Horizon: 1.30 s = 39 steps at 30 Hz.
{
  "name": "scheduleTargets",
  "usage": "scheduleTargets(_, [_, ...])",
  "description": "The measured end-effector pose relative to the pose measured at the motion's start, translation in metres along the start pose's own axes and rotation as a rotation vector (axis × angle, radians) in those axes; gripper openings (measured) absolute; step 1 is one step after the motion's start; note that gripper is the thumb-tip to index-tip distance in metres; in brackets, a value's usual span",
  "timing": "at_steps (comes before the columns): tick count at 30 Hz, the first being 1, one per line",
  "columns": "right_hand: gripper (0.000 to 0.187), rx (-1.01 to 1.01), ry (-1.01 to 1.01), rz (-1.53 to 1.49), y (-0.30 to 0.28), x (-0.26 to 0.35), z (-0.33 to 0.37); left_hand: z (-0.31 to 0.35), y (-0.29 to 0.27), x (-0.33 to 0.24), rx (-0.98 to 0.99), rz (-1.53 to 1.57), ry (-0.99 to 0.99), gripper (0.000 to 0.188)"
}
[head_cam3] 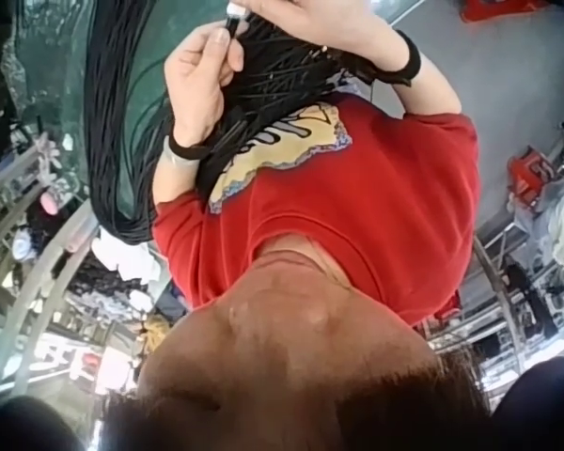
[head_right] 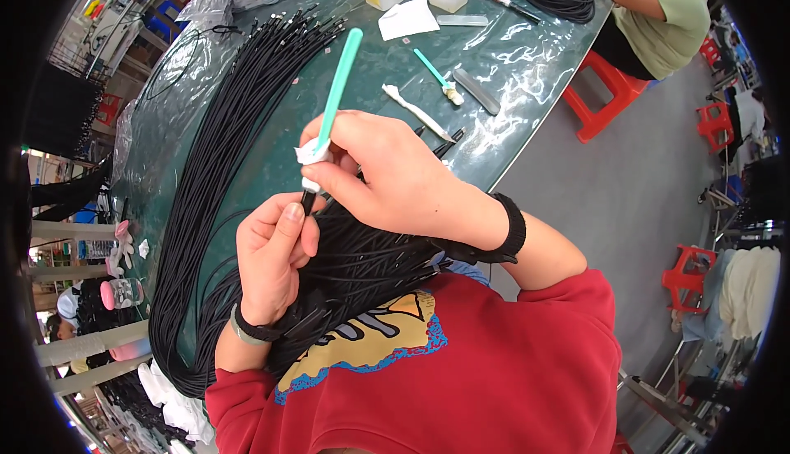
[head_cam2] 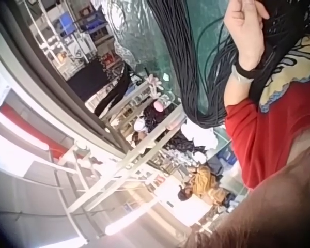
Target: The person wipes the connectors of black cables with a cloth-wrapped stick and a metal tool, then separates the cables into two groups. They then pick up a bundle of cables and resume wiping the connectors with the stick and the tool.
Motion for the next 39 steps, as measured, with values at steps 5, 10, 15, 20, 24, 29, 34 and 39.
scheduleTargets(5, [0.012, -0.086, 0.164, 0.182, -0.038, -0.033, 0.011, 0.002, -0.005, -0.001, -0.003, 0.076, 0.028, 0.021])
scheduleTargets(10, [0.013, -0.269, 0.419, 0.266, -0.128, -0.101, 0.023, -0.002, 0.001, 0.005, 0.03, 0.148, -0.016, 0.021])
scheduleTargets(15, [0.021, -0.163, 0.528, 0.997, -0.136, -0.133, 0.029, 0.001, 0.005, 0.003, 0.045, 0.158, -0.06, 0.023])
scheduleTargets(20, [0.028, -0.174, 0.628, 0.929, -0.147, -0.159, 0.036, 0.002, 0.006, 0.001, 0.069, 0.209, -0.103, 0.026])
scheduleTargets(24, [0.031, -0.186, 0.538, 0.926, -0.143, -0.153, 0.03, 0.004, 0.006, 0.0, 0.089, 0.201, -0.111, 0.027])
scheduleTargets(29, [0.026, -0.097, 0.53, 0.089, -0.075, -0.074, 0.021, 0.006, 0.004, -0.001, 0.093, 0.194, -0.096, 0.027])
scheduleTargets(34, [0.024, 0.046, 0.284, -0.144, -0.004, -0.016, 0.028, 0.008, 0.003, 0.0, 0.077, 0.192, -0.099, 0.027])
scheduleTargets(39, [0.023, 0.105, 0.087, -0.095, 0.015, -0.001, 0.027, 0.01, 0.002, 0.001, 0.048, 0.179, -0.094, 0.025])
Point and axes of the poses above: each hand's wrist, its own z-axis away from the middle knuckle, its own y-axis out of the palm, x = y × z, the point moved 9 cm from there along -z, towards the middle knuckle, and after that the axes turned 5 degrees about y, right-handed, at the moved point
